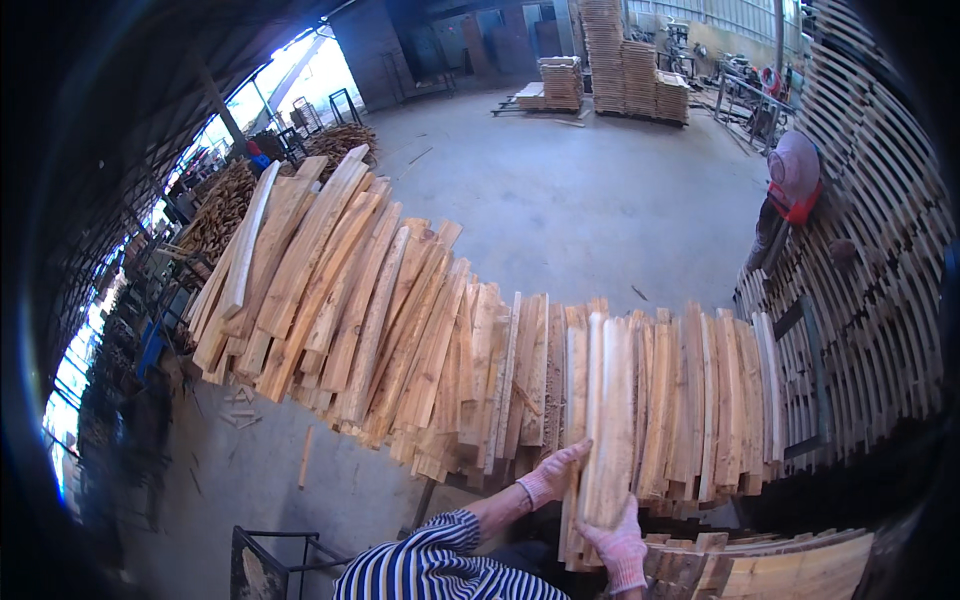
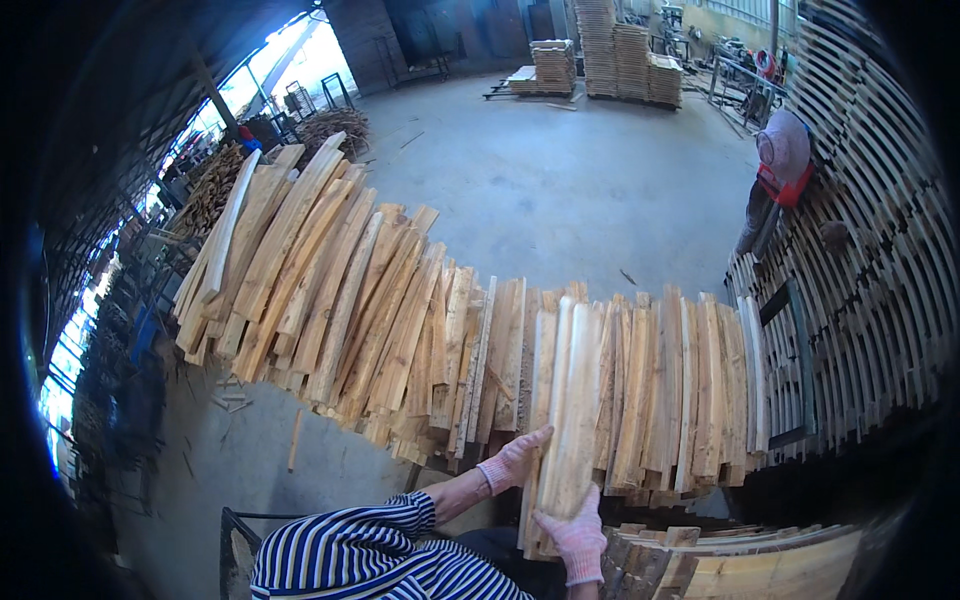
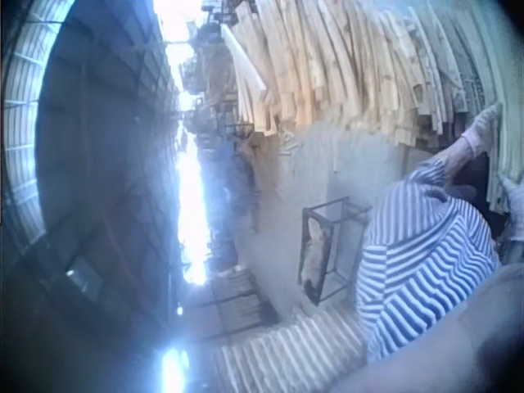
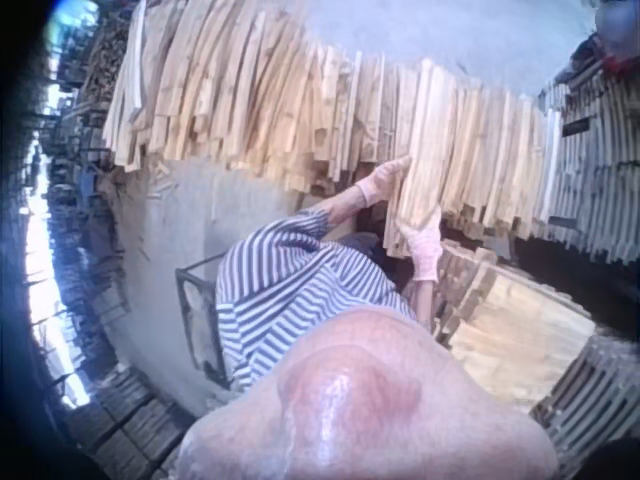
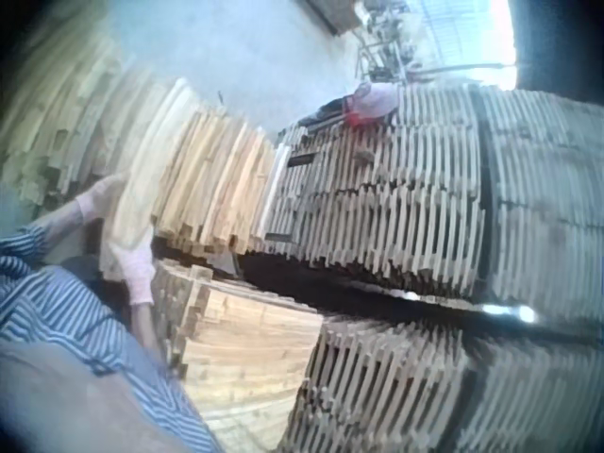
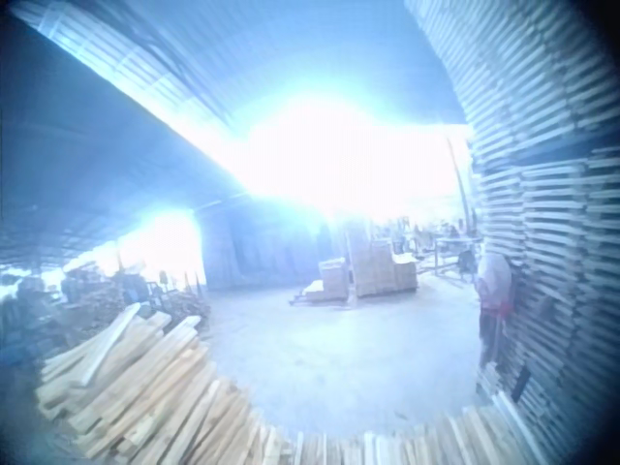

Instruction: The person repeatedly picks up small wooden planks from a large pile and places them onto a growing stack. They handle the planks one at a time or in small groups, aligning them as they build the stack higher.

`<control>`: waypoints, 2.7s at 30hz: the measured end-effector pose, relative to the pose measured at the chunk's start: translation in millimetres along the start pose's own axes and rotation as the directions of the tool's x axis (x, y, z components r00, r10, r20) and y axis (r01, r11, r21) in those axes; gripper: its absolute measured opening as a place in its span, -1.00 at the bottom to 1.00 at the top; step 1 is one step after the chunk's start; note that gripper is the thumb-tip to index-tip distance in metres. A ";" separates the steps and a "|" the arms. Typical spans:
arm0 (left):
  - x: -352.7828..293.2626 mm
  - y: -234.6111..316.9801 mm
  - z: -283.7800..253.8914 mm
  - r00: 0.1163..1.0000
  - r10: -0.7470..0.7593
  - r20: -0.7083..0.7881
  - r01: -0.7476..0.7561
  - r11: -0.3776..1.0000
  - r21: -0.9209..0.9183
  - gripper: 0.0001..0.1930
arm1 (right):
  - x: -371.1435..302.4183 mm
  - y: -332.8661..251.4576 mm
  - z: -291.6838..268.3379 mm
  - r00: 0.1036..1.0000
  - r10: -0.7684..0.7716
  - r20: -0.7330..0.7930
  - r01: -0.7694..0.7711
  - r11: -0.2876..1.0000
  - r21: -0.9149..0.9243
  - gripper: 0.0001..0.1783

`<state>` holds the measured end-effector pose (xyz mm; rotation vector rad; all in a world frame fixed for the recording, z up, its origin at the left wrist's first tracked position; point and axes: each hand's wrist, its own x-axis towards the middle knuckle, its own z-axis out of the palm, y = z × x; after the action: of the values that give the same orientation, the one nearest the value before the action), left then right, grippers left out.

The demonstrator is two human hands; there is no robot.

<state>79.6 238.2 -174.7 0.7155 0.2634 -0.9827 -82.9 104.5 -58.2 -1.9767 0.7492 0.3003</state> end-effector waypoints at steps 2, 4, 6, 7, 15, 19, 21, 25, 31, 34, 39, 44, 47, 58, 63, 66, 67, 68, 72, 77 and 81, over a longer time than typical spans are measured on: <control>-33.0 15.8 57.9 0.996 0.086 0.031 -0.089 0.993 0.077 -0.42 | -35.4 0.3 -14.4 0.981 -0.125 -0.145 0.144 0.981 0.132 0.46; -26.9 5.9 102.4 0.964 0.256 0.076 -0.266 0.942 0.206 -0.47 | -65.6 -8.1 -35.6 0.951 -0.117 -0.285 0.181 0.961 0.210 0.43; -40.2 20.0 166.0 0.883 0.019 0.468 -0.042 0.998 0.038 -0.56 | -110.2 -43.4 -77.1 0.894 -0.095 -0.437 0.130 0.990 0.051 0.41; -50.6 22.6 192.6 0.783 -0.057 0.619 0.069 0.998 0.006 -0.60 | -132.9 -54.5 -92.3 0.868 -0.116 -0.483 0.155 0.987 0.043 0.40; -123.1 -47.6 393.0 0.515 -0.249 0.820 -0.193 0.899 0.394 -0.45 | -259.2 -59.8 -225.1 0.545 -0.167 -0.821 0.368 0.928 0.056 0.34; -121.5 -102.8 467.1 0.298 -0.410 0.862 -0.291 0.821 0.491 -0.20 | -299.7 -5.8 -273.2 0.307 -0.248 -0.919 0.422 0.901 -0.102 0.42; -132.2 -140.4 497.4 0.148 -0.376 0.915 -0.409 0.819 0.402 -0.11 | -306.5 46.0 -263.8 0.332 -0.141 -0.933 0.355 0.935 -0.015 0.45; -186.5 -211.7 550.4 0.030 -0.481 0.876 -0.584 0.703 0.406 -0.35 | -332.4 104.7 -255.5 0.318 0.131 -0.939 0.530 0.796 0.290 0.46; -171.1 -319.7 561.6 -0.089 -0.711 0.698 -0.055 0.703 0.709 -0.44 | -417.1 97.0 -212.0 0.090 0.308 -0.947 0.271 0.907 0.321 0.27; -222.1 -372.8 533.7 0.021 -0.843 0.538 0.276 0.522 0.807 -0.41 | -446.2 131.3 -181.7 -0.149 0.497 -0.855 0.073 0.867 0.492 0.22; -240.9 -475.6 467.1 0.129 -0.889 0.439 0.269 0.457 0.848 -0.37 | -572.9 267.2 -134.7 -0.187 0.470 -0.863 -0.279 0.817 0.505 -0.04; -256.6 -540.6 433.7 0.143 -0.893 0.427 0.228 0.450 0.864 -0.31 | -668.7 337.8 -118.2 -0.100 0.751 -0.653 -0.569 0.495 0.656 -0.18; -310.8 -554.0 426.0 0.145 -0.965 0.219 0.260 0.251 0.932 -0.31 | -664.6 353.2 -95.3 -0.021 0.638 -0.770 -0.560 0.630 0.538 -0.31; -375.6 -623.8 416.1 -0.001 -0.973 0.230 0.323 0.217 0.921 -0.28 | -687.4 342.5 -132.6 -0.133 0.565 -0.814 -0.473 0.686 0.553 -0.19; -407.6 -623.3 414.3 0.063 -0.962 0.265 0.236 0.272 0.933 -0.23 | -714.6 406.4 -84.0 -0.075 0.566 -0.821 -0.591 0.638 0.494 -0.34; -382.6 -628.4 421.9 0.026 -0.986 0.164 0.275 0.164 0.947 -0.20 | -673.9 381.9 -105.9 -0.052 0.544 -0.837 -0.669 0.604 0.434 -0.30; -374.6 -632.9 423.1 0.054 -0.985 0.166 0.300 0.174 0.938 -0.18 | -657.9 353.2 -117.0 -0.052 0.544 -0.837 -0.559 0.679 0.476 -0.23; -366.3 -639.0 425.4 0.082 -0.981 0.173 0.326 0.191 0.926 -0.16 | -641.6 322.1 -128.5 -0.049 0.541 -0.840 -0.438 0.744 0.505 -0.16; -409.8 -642.7 422.5 -0.024 -1.000 0.012 0.379 0.002 0.925 -0.10 | -668.7 332.7 -112.1 -0.146 0.594 -0.791 -0.349 0.718 0.603 -0.21; -390.9 -642.8 402.5 0.101 -0.975 0.196 0.302 0.217 0.928 -0.11 | -744.1 364.1 -107.3 -0.242 0.599 -0.764 -0.459 0.623 0.634 -0.31; -449.5 -631.3 401.3 0.154 -0.984 0.086 0.196 0.116 0.974 -0.02 | -767.1 416.2 -59.5 -0.153 0.593 -0.790 -0.591 0.586 0.554 -0.34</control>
<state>-733.6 51.2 80.8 0.8924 -0.9193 -2.4844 -944.5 200.8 58.4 -1.3899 2.5923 -0.5816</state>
